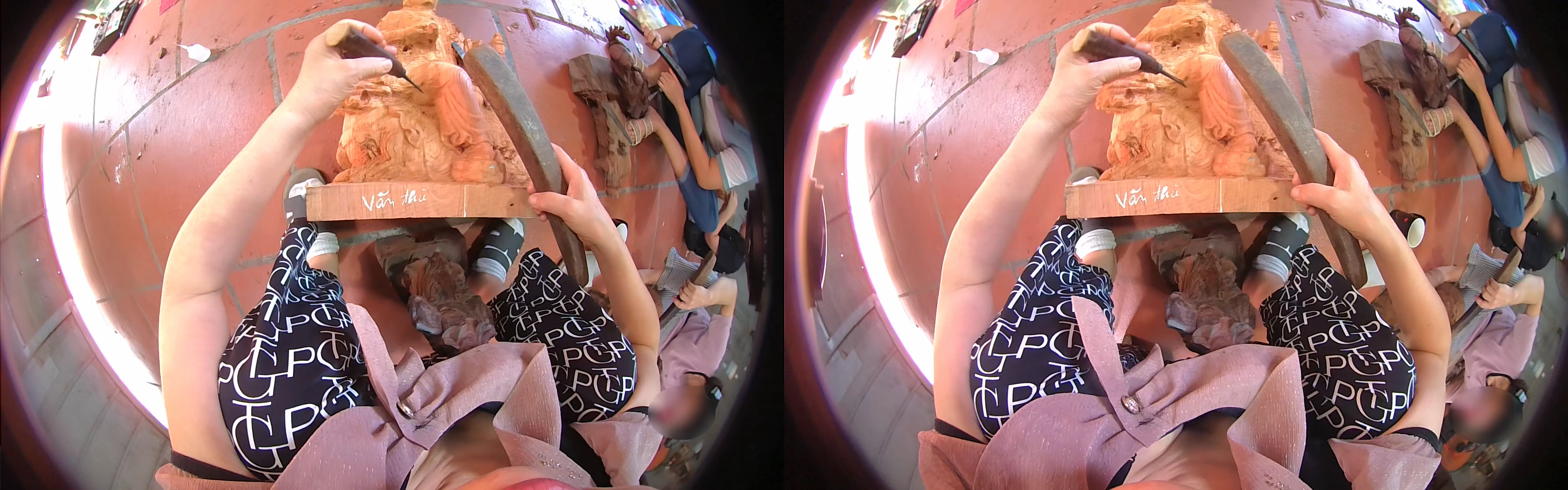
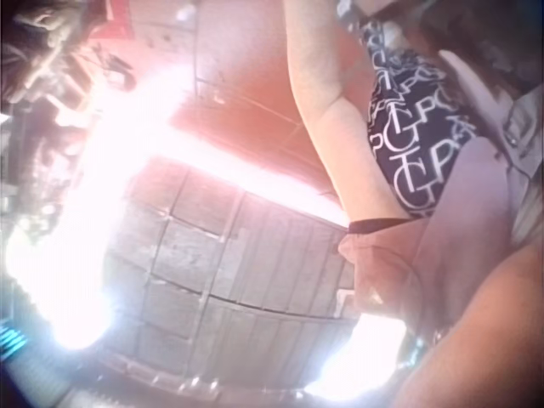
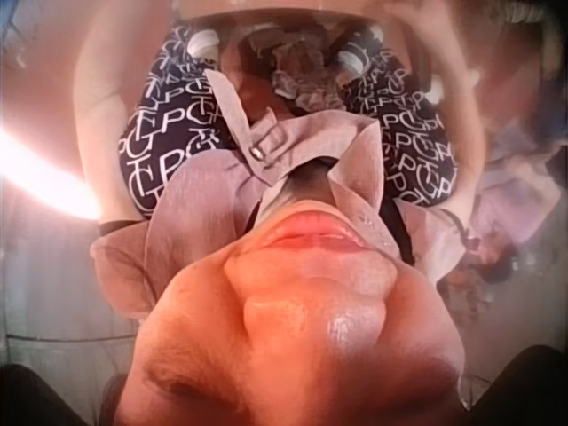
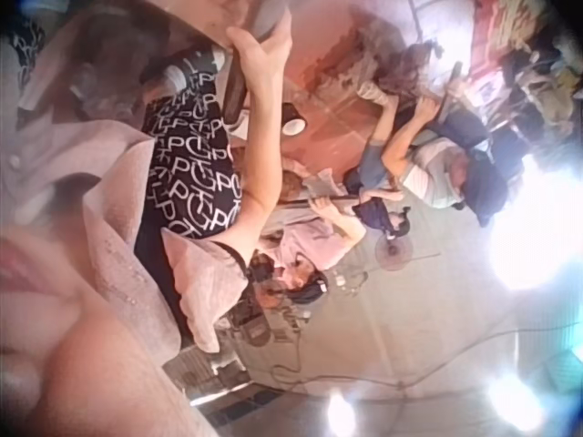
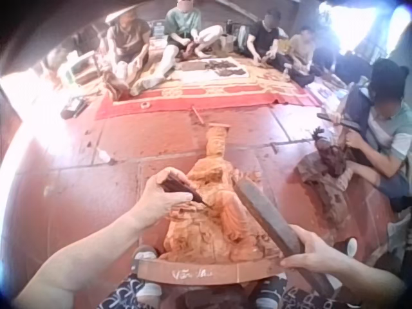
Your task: The person carves a wooden block mounted on a base using a chisel and mallet. They repeatedly strike the chisel to shape the wood, occasionally adjusting the tool's position.
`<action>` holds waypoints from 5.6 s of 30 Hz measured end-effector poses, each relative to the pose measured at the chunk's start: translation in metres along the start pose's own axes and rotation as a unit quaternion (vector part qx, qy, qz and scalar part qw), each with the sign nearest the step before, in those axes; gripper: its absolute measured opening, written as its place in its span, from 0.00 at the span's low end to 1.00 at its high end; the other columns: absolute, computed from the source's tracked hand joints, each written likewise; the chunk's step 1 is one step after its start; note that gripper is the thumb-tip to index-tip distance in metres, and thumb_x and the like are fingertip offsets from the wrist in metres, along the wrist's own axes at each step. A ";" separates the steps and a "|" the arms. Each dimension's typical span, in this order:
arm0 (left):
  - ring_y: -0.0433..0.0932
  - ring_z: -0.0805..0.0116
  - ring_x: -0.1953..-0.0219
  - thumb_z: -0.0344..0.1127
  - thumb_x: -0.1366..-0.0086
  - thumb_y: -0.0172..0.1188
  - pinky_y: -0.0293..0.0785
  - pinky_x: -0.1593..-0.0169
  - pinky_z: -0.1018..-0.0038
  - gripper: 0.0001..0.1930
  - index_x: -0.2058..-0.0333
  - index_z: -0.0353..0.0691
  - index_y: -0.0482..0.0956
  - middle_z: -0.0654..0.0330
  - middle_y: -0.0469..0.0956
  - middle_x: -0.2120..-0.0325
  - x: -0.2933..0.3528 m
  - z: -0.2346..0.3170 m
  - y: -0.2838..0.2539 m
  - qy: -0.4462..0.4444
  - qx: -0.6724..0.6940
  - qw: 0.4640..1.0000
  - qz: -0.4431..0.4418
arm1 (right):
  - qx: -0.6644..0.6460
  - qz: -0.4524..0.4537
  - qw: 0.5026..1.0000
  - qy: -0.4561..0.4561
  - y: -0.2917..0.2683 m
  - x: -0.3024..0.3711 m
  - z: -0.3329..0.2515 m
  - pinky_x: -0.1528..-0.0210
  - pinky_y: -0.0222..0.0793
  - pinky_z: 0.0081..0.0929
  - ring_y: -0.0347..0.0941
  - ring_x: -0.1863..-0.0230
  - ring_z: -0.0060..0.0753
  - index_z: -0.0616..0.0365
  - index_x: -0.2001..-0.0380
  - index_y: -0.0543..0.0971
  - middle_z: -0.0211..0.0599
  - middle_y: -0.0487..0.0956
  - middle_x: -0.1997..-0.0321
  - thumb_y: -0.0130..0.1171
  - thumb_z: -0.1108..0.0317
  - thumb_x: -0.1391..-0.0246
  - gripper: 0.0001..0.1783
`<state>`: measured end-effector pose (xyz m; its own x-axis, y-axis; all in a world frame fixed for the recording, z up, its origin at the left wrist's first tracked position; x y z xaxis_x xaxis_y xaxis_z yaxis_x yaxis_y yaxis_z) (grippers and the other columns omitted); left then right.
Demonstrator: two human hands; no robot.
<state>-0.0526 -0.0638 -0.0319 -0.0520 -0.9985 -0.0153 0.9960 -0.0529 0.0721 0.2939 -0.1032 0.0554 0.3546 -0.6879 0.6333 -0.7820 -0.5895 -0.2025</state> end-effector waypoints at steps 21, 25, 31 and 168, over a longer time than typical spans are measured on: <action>0.78 0.70 0.67 0.33 0.48 0.75 0.76 0.60 0.72 0.24 0.54 0.36 0.76 0.58 0.79 0.69 -0.050 0.013 0.028 0.131 -0.272 0.953 -0.022 | 0.040 0.012 0.998 -0.038 -0.001 -0.002 0.007 0.68 0.68 0.23 0.69 0.70 0.19 0.61 0.35 0.64 0.30 0.74 0.65 0.59 0.76 0.54 0.38; 0.81 0.63 0.66 0.34 0.46 0.72 0.76 0.59 0.69 0.25 0.51 0.37 0.74 0.52 0.81 0.67 -0.067 0.011 0.044 0.118 -0.332 0.933 -0.074 | 0.049 0.004 0.998 -0.044 -0.002 -0.004 0.008 0.68 0.69 0.23 0.69 0.70 0.19 0.61 0.35 0.64 0.30 0.74 0.65 0.59 0.75 0.53 0.39; 0.78 0.71 0.62 0.38 0.41 0.70 0.76 0.58 0.71 0.24 0.49 0.37 0.71 0.60 0.79 0.65 -0.063 0.016 0.031 0.030 -0.221 0.958 -0.181 | 0.031 0.000 0.998 -0.047 -0.003 -0.003 0.012 0.66 0.70 0.23 0.70 0.67 0.20 0.61 0.34 0.63 0.30 0.74 0.64 0.59 0.74 0.53 0.40; 0.82 0.67 0.62 0.25 0.45 0.69 0.83 0.66 0.71 0.33 0.42 0.34 0.64 0.57 0.79 0.63 -0.068 -0.007 0.034 -0.059 -0.233 0.970 -0.034 | 0.501 0.160 0.792 -0.309 -0.035 -0.050 -0.123 0.56 0.70 0.51 0.75 0.59 0.62 0.32 0.29 0.60 0.52 0.74 0.61 0.54 0.81 0.53 0.48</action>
<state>-0.0143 0.0021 -0.0355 -0.0997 -0.9887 0.1123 0.9131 -0.1358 -0.3845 0.2406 0.0046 0.1227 0.6459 -0.7634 0.0064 -0.1924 -0.1709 -0.9663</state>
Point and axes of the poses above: each hand's wrist, its own x-axis away from the middle knuckle, its own y-axis out of the palm, z = x × y, the point moved 1 cm from there along -x, towards the middle knuckle
